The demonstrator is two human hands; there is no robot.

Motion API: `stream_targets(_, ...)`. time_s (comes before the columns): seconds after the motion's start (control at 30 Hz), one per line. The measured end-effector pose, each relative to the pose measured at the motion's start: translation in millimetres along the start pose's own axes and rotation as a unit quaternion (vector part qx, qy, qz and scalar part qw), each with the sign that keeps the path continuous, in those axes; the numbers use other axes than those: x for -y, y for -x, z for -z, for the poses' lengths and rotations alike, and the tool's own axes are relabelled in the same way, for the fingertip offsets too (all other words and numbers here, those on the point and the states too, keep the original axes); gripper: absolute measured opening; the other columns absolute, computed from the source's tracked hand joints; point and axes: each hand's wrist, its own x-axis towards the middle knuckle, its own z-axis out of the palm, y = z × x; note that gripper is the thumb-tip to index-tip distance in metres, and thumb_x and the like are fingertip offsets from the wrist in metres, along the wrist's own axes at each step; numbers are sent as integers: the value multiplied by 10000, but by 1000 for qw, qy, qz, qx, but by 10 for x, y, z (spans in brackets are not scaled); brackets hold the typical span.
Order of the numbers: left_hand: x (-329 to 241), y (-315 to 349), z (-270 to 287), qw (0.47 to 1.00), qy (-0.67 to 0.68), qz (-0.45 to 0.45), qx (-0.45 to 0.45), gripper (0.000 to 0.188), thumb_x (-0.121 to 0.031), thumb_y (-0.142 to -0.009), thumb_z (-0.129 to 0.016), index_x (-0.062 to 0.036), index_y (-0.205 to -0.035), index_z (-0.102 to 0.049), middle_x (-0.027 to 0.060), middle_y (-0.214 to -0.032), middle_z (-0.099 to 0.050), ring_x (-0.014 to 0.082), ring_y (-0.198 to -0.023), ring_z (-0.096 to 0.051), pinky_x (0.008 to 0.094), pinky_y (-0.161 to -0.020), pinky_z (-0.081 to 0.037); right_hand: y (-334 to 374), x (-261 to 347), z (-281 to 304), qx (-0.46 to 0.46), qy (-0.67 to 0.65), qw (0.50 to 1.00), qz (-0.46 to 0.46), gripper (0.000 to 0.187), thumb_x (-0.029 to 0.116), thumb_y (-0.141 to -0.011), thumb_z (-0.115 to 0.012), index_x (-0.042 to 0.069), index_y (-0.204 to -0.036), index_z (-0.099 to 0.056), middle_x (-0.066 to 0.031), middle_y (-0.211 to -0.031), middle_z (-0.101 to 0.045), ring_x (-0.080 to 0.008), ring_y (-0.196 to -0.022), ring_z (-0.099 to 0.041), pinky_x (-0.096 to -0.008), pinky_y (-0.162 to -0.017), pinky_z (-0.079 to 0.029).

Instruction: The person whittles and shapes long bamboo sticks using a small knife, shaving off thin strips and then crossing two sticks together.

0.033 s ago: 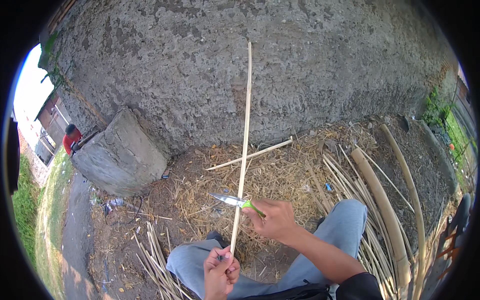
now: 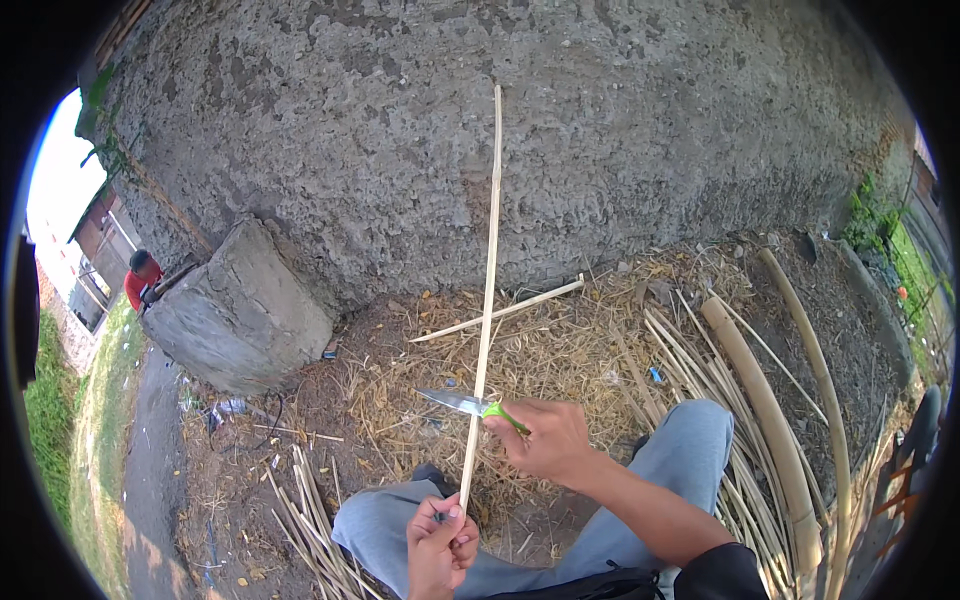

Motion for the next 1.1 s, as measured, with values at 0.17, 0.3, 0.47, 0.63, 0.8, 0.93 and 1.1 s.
stream_targets(0.17,-38,-67,110,1000,6,6,-8,82,-95,-979,-554,-73,-1049,-518,50,-637,-418,42,-443,-280,209,-388,-167,-45,-44,-64,17,6,999,37,198,249,-847,-712,52,-843,-704,-58,-661,-644,-213,-458,-580,-332,-373,-399)
stream_targets(0.3,-48,-96,189,1000,19,-7,-7,77,-88,-972,-562,-82,-1041,-529,39,-612,-398,38,-434,-270,210,-375,-150,-102,-52,-136,3,-5,999,46,203,248,-846,-713,45,-846,-704,-51,-668,-650,-206,-454,-579,-330,-366,-391)
stream_targets(0.47,-86,-134,274,1000,21,-1,-15,83,-92,-970,-567,-70,-1044,-538,36,-607,-396,37,-430,-268,205,-374,-150,-169,-40,-214,5,-4,999,39,203,248,-842,-717,46,-860,-707,-47,-672,-656,-199,-445,-575,-326,-362,-387)
stream_targets(0.63,-115,-179,347,1000,15,-8,-18,76,-89,-969,-566,-57,-1035,-544,42,-598,-403,35,-423,-265,203,-372,-149,-256,-83,-295,-2,-3,998,64,195,244,-843,-716,51,-868,-711,-46,-660,-648,-196,-442,-570,-327,-363,-388)
stream_targets(0.8,-128,-267,461,999,30,-10,-8,80,-72,-969,-558,-56,-1045,-542,45,-594,-403,26,-437,-252,206,-384,-134,-364,-136,-351,11,10,997,77,200,247,-852,-711,47,-865,-714,-59,-647,-638,-199,-440,-566,-330,-375,-391)
stream_targets(0.93,-62,-287,462,998,60,20,19,105,-100,-969,-568,-32,-1046,-588,72,-602,-479,71,-426,-355,233,-367,-235,-672,-384,-261,9,40,999,11,223,263,-876,-688,43,-853,-717,-80,-617,-623,-220,-443,-563,-346,-403,-402)
stream_targets(1.1,-18,-319,397,999,48,7,1,114,-50,-937,-557,-147,-940,-497,9,-569,-400,47,-379,-319,181,-314,-177,-1006,-696,-254,10,70,997,-17,241,285,-896,-663,54,-897,-731,-115,-592,-616,-273,-458,-574,-386,-449,-424)
